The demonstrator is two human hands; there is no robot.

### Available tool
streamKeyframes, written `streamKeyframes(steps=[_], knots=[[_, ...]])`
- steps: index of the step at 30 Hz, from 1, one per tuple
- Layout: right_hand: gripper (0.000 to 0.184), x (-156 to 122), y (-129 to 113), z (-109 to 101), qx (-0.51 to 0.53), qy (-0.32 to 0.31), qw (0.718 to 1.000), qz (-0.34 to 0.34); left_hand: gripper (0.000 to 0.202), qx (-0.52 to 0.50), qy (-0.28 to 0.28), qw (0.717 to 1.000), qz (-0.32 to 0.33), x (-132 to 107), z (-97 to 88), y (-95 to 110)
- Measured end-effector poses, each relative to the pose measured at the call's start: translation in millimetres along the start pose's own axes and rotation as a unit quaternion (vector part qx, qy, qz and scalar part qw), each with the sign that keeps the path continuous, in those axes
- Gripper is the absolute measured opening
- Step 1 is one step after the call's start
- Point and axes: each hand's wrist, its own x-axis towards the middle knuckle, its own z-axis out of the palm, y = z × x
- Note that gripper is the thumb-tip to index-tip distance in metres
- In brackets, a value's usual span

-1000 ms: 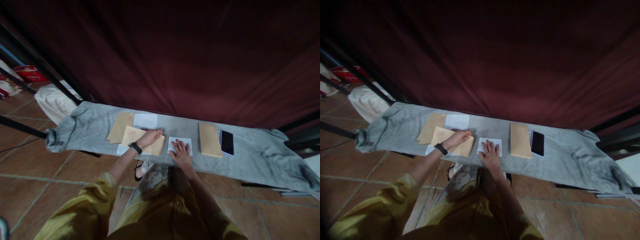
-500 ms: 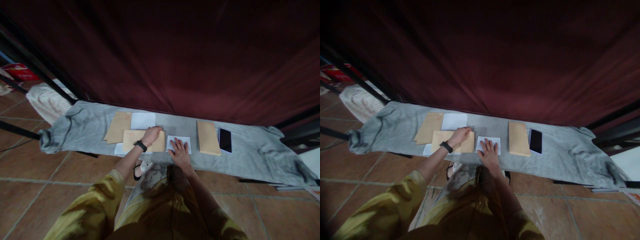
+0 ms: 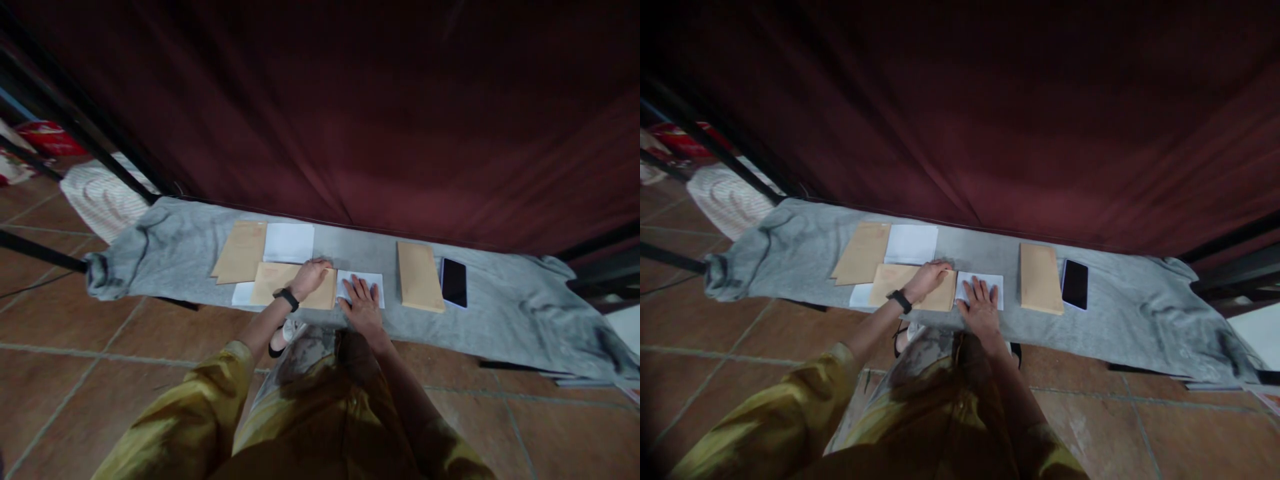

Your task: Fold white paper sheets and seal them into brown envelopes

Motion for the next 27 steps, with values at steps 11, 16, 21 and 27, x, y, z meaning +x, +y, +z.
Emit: streamKeyframes(steps=[11,16,21,27], knots=[[0.054,-0.9,1.1,3.1,-0.005,0.007,1.0,-0.006,0.106,0.08,-0.139,0.987,0.028,-52.1,4.9,9.3],[0.053,-1.3,2.1,4.6,-0.006,0.004,1.0,-0.01,0.123,0.077,-0.195,0.978,-0.006,-56.8,-3.7,-2.5],[0.05,-0.3,4.9,3.0,0.02,-0.001,1.0,-0.008,0.119,0.071,-0.192,0.979,-0.009,-49.1,-8.5,-5.0],[0.045,4.5,0.7,-3.5,0.092,0.006,0.996,0.009,0.126,0.083,-0.177,0.981,-0.001,-42.7,-3.7,-4.4]])
